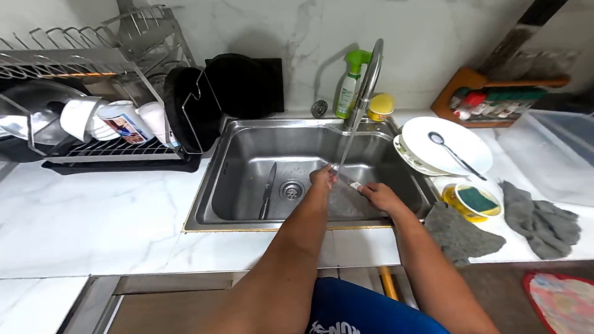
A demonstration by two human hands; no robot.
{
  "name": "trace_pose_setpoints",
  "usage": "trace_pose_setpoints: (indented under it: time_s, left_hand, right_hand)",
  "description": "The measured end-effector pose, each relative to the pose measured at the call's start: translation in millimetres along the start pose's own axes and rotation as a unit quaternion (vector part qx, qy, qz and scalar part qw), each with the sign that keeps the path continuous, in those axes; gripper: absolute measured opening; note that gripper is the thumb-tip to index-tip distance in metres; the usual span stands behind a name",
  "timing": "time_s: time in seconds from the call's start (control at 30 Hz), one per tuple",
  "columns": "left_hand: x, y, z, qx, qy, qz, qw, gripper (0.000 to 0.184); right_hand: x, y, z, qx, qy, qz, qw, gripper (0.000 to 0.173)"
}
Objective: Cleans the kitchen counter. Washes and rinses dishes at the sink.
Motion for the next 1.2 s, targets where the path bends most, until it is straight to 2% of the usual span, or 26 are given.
trace_pose_setpoints:
  time_s: [0.1,0.17,0.23,0.37,0.47,0.63,0.67,0.77,0.8,1.0,1.1,1.13,1.2]
  left_hand:
    - [3.4,-1.3,-1.1,-0.006,-0.013,-0.005,1.0,0.044]
    - [5.7,-8.3,-3.7,0.033,0.002,0.016,0.999,0.049]
    - [4.8,-13.9,-5.3,0.063,0.009,0.032,0.997,0.042]
    - [6.0,-13.9,-1.2,0.04,0.005,0.022,0.999,0.036]
    - [6.1,-13.4,-1.8,0.044,0.017,-0.004,0.999,0.048]
    - [9.7,-17.9,-1.2,0.095,0.046,-0.038,0.994,0.064]
    - [10.0,-18.9,-2.1,0.106,0.052,-0.033,0.992,0.061]
    - [8.0,-20.6,-4.0,0.097,0.044,0.011,0.994,0.035]
    - [7.5,-20.4,-4.4,0.09,0.039,0.015,0.995,0.033]
    - [7.5,-17.6,-3.8,0.071,0.025,-0.011,0.997,0.048]
    - [12.8,-28.9,-2.1,0.132,0.037,-0.006,0.991,0.068]
    - [14.9,-35.9,-4.5,0.158,0.046,0.012,0.986,0.07]
    - [15.2,-46.5,-12.0,0.194,0.054,0.049,0.978,0.056]
  right_hand:
    - [-0.9,0.1,-1.2,0.001,-0.003,0.016,1.0,0.042]
    - [-2.7,2.5,-1.6,-0.001,-0.009,0.023,1.0,0.041]
    - [-5.2,6.6,-5.4,-0.007,-0.009,0.039,0.999,0.039]
    - [-12.0,13.5,-11.9,-0.006,-0.005,0.056,0.998,0.038]
    - [-13.1,16.5,-15.0,-0.011,-0.003,0.054,0.998,0.037]
    - [-19.3,21.4,-16.7,-0.021,-0.016,0.058,0.998,0.037]
    - [-20.6,21.7,-16.7,-0.022,-0.017,0.061,0.998,0.037]
    - [-21.9,22.5,-17.6,-0.022,-0.02,0.063,0.998,0.036]
    - [-22.3,22.5,-17.6,-0.021,-0.019,0.063,0.998,0.036]
    - [-22.5,23.4,-18.8,-0.013,-0.011,0.074,0.997,0.036]
    - [-11.0,18.0,-15.7,-0.035,0.005,0.143,0.989,0.036]
    - [-2.9,15.0,-11.7,-0.048,0.007,0.168,0.985,0.037]
    - [15.6,7.2,3.5,-0.063,0.005,0.194,0.979,0.038]
Point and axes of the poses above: each hand's wrist, its own z-axis towards the middle knuckle, its own y-axis out of the back of the hand, x = y × z, the point moved 7 cm from there along z, towards the middle knuckle, and after that the axes turned 13 degrees about x, right-handed, at the moved point
